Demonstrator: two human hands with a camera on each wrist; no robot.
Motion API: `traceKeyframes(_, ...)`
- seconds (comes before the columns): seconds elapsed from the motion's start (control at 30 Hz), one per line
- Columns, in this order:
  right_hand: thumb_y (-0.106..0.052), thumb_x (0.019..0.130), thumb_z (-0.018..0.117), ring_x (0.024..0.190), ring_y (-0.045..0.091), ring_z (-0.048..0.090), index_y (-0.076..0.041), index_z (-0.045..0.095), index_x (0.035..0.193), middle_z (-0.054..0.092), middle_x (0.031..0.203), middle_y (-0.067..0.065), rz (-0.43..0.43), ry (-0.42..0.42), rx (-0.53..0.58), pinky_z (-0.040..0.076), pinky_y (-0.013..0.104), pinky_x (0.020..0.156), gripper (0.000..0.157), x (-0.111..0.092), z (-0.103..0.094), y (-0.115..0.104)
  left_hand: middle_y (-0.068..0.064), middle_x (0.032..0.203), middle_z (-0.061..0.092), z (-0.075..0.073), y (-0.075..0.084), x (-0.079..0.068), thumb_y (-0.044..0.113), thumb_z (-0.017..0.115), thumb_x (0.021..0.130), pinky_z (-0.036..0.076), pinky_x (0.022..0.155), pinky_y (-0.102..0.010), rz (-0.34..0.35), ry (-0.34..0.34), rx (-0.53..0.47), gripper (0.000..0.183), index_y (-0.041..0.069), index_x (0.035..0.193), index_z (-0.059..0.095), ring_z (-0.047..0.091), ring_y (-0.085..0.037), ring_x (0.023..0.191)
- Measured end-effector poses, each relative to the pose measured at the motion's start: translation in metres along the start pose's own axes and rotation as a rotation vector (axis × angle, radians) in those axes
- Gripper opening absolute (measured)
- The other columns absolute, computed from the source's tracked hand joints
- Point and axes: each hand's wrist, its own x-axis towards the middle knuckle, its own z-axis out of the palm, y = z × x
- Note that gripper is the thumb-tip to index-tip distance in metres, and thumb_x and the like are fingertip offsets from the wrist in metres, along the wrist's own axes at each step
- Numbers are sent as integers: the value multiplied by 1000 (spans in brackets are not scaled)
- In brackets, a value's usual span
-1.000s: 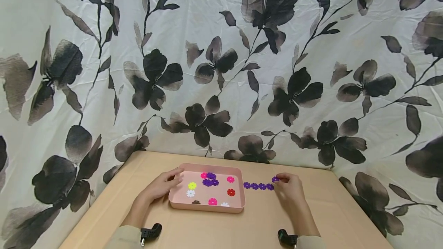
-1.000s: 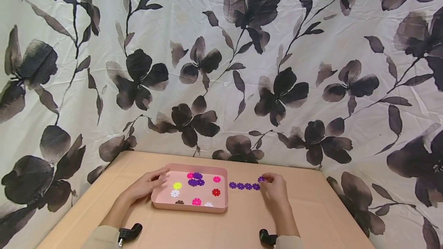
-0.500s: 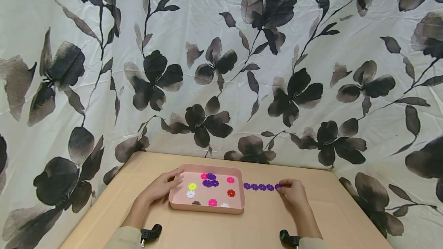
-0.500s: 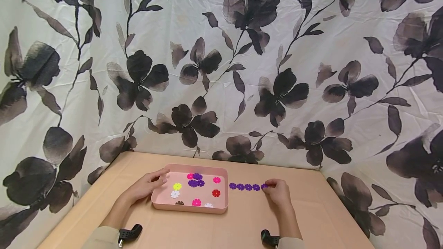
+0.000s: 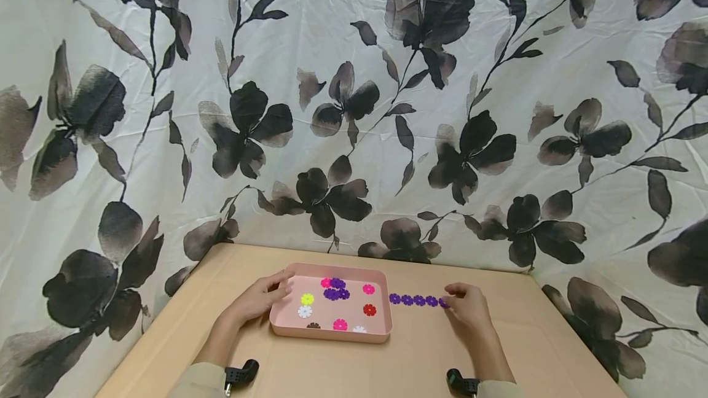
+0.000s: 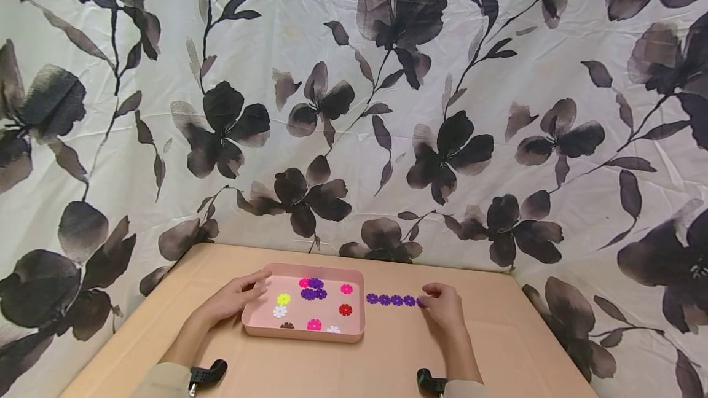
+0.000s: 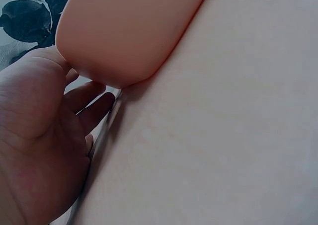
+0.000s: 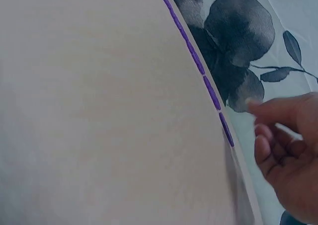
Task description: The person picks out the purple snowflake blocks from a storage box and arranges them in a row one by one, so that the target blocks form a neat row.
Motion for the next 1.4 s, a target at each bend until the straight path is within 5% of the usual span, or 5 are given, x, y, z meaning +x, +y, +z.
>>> traceKeyframes(0.3, -8, 93, 78, 88, 14, 59, 1, 74, 118, 72, 110, 20, -109, 99, 107, 51, 17, 65, 26, 3, 13, -33, -17, 168, 34, 0, 1, 0, 33, 62, 105, 16, 128, -64, -15, -4, 0, 56, 13, 155, 50, 19, -43, 159)
traceKeyframes(0.63, -9, 92, 80, 89, 15, 63, -3, 77, 114, 73, 107, 13, -252, 89, 155, 53, 18, 73, 23, -3, 41, -69, -19, 168, 33, 0, 0, -1, 32, 63, 105, 17, 127, -66, -16, -9, -10, 56, 12, 156, 50, 19, -45, 159)
traceKeyframes(0.9, -7, 91, 80, 85, 12, 64, -7, 78, 111, 71, 102, 11, -286, -19, 235, 57, 17, 77, 20, -10, 70, -90, -19, 167, 35, -1, 1, -1, 31, 63, 105, 18, 126, -67, -8, -2, -3, 56, 10, 155, 50, 21, -46, 158)
traceKeyframes(1.2, -10, 95, 76, 95, 23, 60, -13, 77, 117, 65, 108, 11, -153, -164, 288, 57, 21, 76, 23, -23, 100, -111, -16, 167, 38, 0, 0, 1, 33, 62, 105, 19, 128, -64, -11, -3, 25, 55, 12, 155, 50, 22, -43, 159)
traceKeyframes(1.4, -8, 92, 78, 92, 21, 61, -5, 75, 119, 65, 111, 19, -224, -215, 233, 56, 20, 76, 27, -24, 119, -121, -17, 165, 40, 0, -4, 4, 30, 63, 105, 18, 128, -61, 20, 4, 33, 54, 10, 154, 51, 23, -42, 158)
